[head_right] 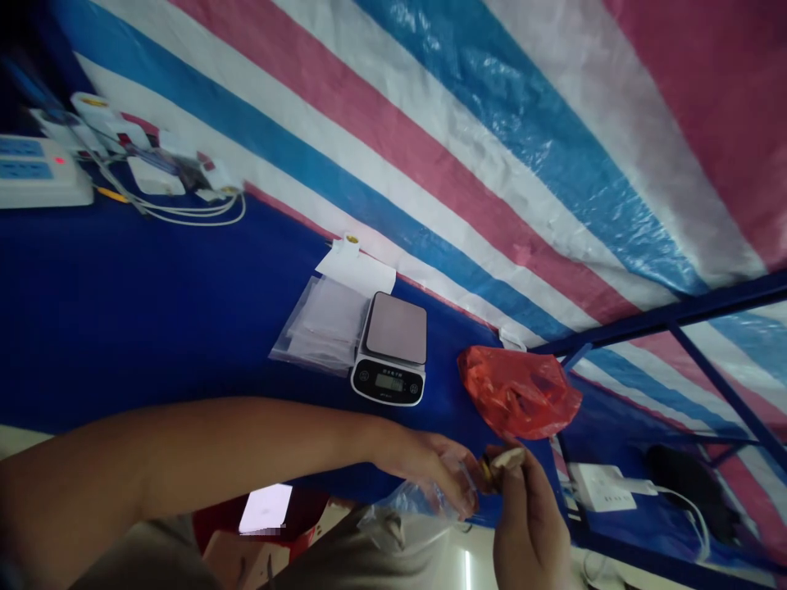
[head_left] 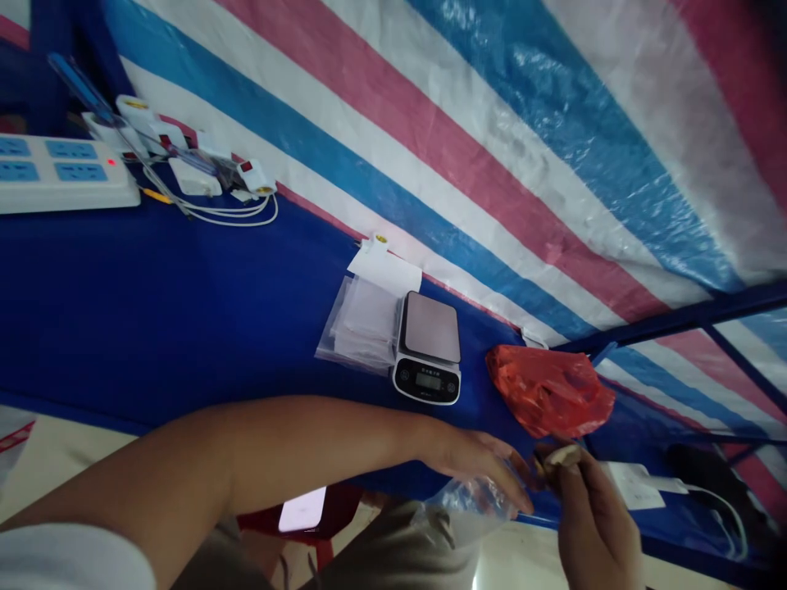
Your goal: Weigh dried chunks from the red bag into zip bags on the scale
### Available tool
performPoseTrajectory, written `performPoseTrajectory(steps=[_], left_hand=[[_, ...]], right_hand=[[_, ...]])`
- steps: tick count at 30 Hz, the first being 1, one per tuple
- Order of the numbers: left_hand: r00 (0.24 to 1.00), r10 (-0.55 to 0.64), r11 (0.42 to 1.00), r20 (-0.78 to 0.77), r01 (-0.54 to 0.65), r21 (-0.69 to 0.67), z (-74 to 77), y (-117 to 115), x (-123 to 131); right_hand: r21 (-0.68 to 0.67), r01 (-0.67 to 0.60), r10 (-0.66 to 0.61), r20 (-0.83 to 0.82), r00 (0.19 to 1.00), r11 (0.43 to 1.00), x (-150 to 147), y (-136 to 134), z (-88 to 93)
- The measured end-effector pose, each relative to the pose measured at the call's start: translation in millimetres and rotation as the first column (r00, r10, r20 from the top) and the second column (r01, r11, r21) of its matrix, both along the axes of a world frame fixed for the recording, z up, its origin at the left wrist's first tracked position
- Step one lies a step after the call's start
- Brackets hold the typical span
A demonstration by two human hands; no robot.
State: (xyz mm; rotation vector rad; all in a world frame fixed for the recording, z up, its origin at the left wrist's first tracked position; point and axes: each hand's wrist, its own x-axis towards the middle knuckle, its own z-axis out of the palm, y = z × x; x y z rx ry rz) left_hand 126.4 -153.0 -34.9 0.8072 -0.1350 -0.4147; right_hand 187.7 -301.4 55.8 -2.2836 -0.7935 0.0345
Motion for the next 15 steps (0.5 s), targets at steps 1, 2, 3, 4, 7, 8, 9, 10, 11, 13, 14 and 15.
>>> performPoseTrajectory(steps=[1, 2, 3, 4, 7, 8, 9, 10, 11, 13, 14, 15], left_hand=[[1.000, -0.002, 1.000, 0.005, 0.002, 0.001, -0.7, 0, 0], [1.000, -0.002, 1.000, 0.015, 0.002, 0.005, -1.5, 0, 1], [1.000, 0.001, 1.000, 0.029, -0.002, 0.010, -2.4, 0, 2], [0.999, 0.006, 1.000, 0.047, -0.006, 0.016, -3.3, 0, 3], [0.993, -0.010, 0.999, 0.119, 0.004, 0.047, -7.5, -3, 8], [0.989, -0.014, 0.998, 0.144, 0.005, 0.058, -9.2, -4, 9], [0.986, -0.015, 0.998, 0.166, 0.004, 0.068, -10.9, -5, 11], [0.983, -0.013, 0.997, 0.185, -0.001, 0.073, -12.4, -6, 12], [0.980, -0.007, 0.997, 0.200, -0.008, 0.072, -13.5, -7, 13], [0.977, 0.000, 0.998, 0.215, -0.014, 0.062, -14.2, -7, 13], [0.976, -0.001, 0.998, 0.216, -0.012, 0.057, -13.8, -7, 12], [0.977, -0.001, 0.999, 0.214, -0.011, 0.053, -12.9, -7, 11]], right_hand=[[-0.006, -0.007, 0.007, -0.005, 1.000, 1.000, -1, 1, 1.0], [-0.009, -0.016, 0.016, -0.011, 1.000, 1.000, -2, 2, 1.6], [-0.015, -0.023, 0.022, -0.017, 1.000, 1.000, -2, 2, 1.8], [-0.026, -0.032, 0.031, -0.027, 0.999, 0.999, -2, 2, 1.7], [-0.057, -0.066, 0.062, -0.062, 0.996, 0.996, 1, 0, 0.6], [-0.057, -0.085, 0.081, -0.067, 0.994, 0.995, 2, -1, 0.3], [-0.050, -0.111, 0.108, -0.065, 0.992, 0.993, 2, -1, 0.1], [-0.042, -0.140, 0.138, -0.058, 0.989, 0.989, 3, -1, -0.1], [-0.035, -0.161, 0.159, -0.047, 0.986, 0.986, 3, 0, -0.1], [-0.025, -0.168, 0.167, -0.038, 0.985, 0.986, 2, 1, -0.2], [-0.023, -0.154, 0.153, -0.045, 0.987, 0.988, 1, 1, -0.4], [-0.015, -0.134, 0.133, -0.057, 0.990, 0.991, 1, 2, -0.7]])
